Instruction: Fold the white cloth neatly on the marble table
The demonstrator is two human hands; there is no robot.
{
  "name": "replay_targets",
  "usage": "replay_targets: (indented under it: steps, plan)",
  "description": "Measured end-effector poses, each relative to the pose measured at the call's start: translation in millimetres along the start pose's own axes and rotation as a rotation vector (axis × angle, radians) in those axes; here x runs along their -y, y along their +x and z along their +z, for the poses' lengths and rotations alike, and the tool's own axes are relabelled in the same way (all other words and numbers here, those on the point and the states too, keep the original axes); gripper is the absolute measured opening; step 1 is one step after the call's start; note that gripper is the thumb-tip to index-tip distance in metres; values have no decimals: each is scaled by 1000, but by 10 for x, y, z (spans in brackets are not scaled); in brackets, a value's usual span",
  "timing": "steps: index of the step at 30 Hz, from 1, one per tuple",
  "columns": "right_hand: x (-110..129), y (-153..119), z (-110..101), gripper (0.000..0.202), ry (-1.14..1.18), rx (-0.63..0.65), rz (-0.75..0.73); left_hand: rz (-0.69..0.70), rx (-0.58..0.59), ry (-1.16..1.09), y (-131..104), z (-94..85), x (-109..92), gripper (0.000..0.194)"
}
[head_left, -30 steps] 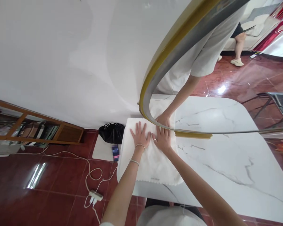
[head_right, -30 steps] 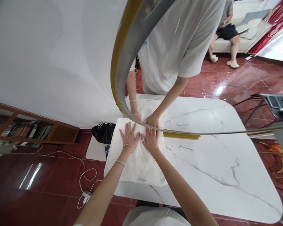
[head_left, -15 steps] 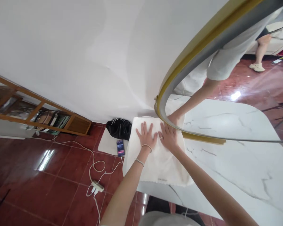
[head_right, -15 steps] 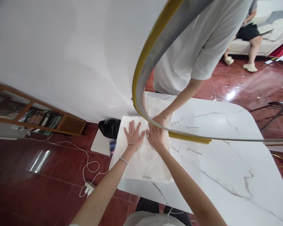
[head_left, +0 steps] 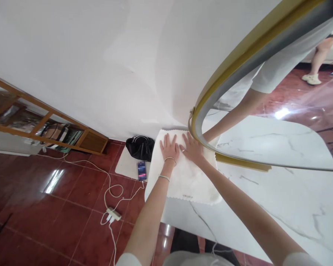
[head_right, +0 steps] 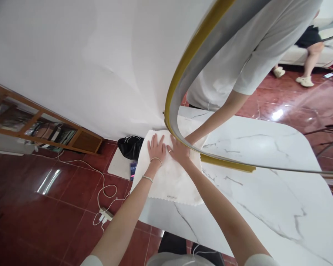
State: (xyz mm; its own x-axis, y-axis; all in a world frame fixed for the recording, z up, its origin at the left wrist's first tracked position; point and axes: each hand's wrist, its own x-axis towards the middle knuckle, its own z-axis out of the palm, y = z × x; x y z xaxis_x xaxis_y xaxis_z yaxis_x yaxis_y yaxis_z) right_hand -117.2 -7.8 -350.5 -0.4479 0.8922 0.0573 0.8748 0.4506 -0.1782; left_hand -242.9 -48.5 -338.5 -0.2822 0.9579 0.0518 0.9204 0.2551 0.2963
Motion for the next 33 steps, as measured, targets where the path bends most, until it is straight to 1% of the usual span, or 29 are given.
replay_targets:
  steps: [2, 4, 7, 9, 11, 13, 14, 16, 17, 19, 20, 22, 24, 26, 29, 31, 33]
  plan:
    - [108, 10, 18, 61, 33, -18, -47, -56, -8, 3, -136, -76, 241, 49]
    - [249, -45, 34, 55, 91, -54, -117, -63, -1, 2, -396, -144, 495, 51]
    - [527, -265, 54, 39, 163, -63, -247, 31, -29, -10, -975, -208, 820, 54]
    - [734, -524, 52, 34, 178, -45, -316, 63, -88, -5, -1413, -235, 957, 56]
    - [913, -886, 26, 33, 190, -48, -366, 70, -133, 7, -1823, -263, 1017, 59]
    - [1016, -1331, -22, 53, 193, -55, -418, 82, -131, 19, -2157, -295, 1004, 63]
    - [1029, -1569, -51, 62, 189, -58, -466, 89, -121, 27, -2287, -309, 974, 64]
    - [976, -2033, -106, 68, 170, -6, -544, 96, -98, 53, -2473, -325, 876, 66]
    - [914, -2241, -128, 71, 152, 27, -535, 103, -87, 68, -2531, -323, 812, 66]
    - [740, -2577, -158, 72, 109, 53, -485, 148, -53, 86, -2584, -297, 655, 67]
    - [639, -2699, -167, 73, 89, 52, -455, 186, -35, 88, -2582, -272, 565, 68]
    - [425, -2849, -182, 73, 53, 31, -399, 276, -8, 84, -2525, -202, 367, 70]
    - [221, -2886, -198, 71, 19, 6, -334, 352, 7, 73, -2401, -117, 160, 71]
    - [40, -2833, -213, 67, -14, -20, -260, 408, 20, 52, -2217, -30, -33, 71]
    - [-160, -2627, -216, 64, -48, -51, -179, 453, 19, 18, -1869, 73, -248, 70]
    - [-230, -2440, -201, 64, -53, -64, -147, 465, 12, 8, -1630, 111, -320, 66]
    - [-234, -2252, -181, 63, -44, -73, -114, 470, 5, -2, -1426, 122, -326, 63]
